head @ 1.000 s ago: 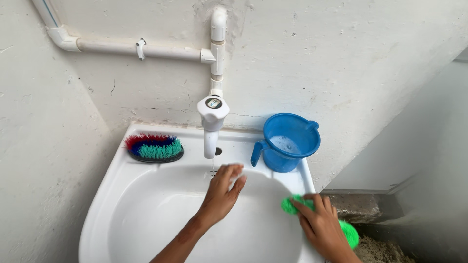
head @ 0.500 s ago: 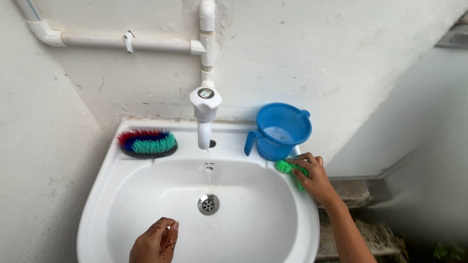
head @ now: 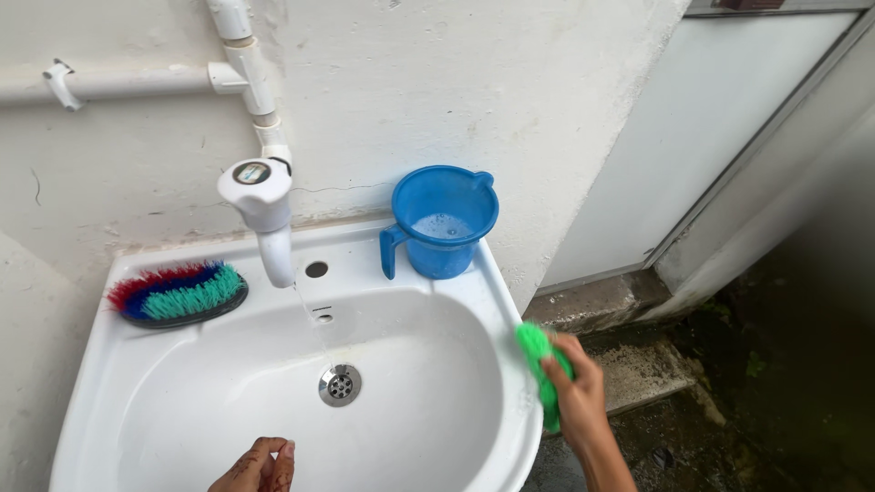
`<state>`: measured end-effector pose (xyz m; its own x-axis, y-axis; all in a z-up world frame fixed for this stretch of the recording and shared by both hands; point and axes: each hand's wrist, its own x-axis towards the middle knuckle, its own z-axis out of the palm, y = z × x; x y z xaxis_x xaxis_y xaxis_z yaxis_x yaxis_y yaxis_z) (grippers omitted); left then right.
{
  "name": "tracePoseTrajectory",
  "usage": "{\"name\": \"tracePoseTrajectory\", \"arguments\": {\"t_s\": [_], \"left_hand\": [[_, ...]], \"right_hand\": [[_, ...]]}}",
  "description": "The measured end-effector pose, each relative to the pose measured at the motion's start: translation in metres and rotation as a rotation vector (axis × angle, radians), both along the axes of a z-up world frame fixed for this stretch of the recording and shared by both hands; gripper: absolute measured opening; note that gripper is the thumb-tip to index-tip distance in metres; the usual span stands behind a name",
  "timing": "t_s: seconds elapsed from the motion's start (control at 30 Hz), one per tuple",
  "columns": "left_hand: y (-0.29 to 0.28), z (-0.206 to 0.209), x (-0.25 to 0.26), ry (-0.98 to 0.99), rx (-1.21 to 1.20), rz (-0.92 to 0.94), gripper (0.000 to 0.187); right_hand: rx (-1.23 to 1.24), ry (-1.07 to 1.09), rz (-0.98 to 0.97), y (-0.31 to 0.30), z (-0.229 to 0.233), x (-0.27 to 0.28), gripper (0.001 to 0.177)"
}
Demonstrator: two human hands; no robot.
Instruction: The person cleans a sink by scrubbing the basin with a green sponge and pouring water from a blue pitcher. They also use a brush and the sponge to clean the faucet and surrounding PVC pipes.
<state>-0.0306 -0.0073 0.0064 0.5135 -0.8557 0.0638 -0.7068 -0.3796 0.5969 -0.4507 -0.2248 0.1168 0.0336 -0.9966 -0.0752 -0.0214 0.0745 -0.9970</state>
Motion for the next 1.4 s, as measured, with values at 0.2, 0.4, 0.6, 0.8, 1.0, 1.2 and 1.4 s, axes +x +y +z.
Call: {"name": "tracePoseTrajectory", "arguments": {"t_s": [0.2,0.4,0.6,0.8,1.0,1.2,1.4], "left_hand": [[0.005,-0.013,0.003,-0.048,-0.007,-0.004,0.015],[-0.008,0.004,-0.027,-0.086,0.038,0.260,0.021],[-0.023,-0.013,-0.067,-0.079,-0.006,0.337,0.021],[-0.036,0.025,-0.113,-0.044,-0.091,0.308,0.018],[-0.038,0.099,-0.152,-0.112,0.321,0.283,0.021],[-0.054,0.057,-0.158,-0.076,0.148,0.224,0.020],[-0.068,-0.001,-0.195,-0.075,-0.065,0.258,0.021]], "right_hand": [[0.204,0.048,0.077,-0.087,0.041,0.036,0.036],[-0.319,0.111,0.299,-0.004,-0.002,-0.035,0.031],[0.065,0.167,0.220,-0.048,-0.022,-0.030,0.037],[-0.267,0.024,0.435,-0.162,0.012,0.038,0.032],[0.161,-0.117,0.298,-0.081,-0.011,-0.008,0.037],[0.302,-0.498,0.138,-0.036,-0.037,-0.024,0.037],[0.298,-0.459,0.292,-0.149,-0.009,0.040,0.037]]}}
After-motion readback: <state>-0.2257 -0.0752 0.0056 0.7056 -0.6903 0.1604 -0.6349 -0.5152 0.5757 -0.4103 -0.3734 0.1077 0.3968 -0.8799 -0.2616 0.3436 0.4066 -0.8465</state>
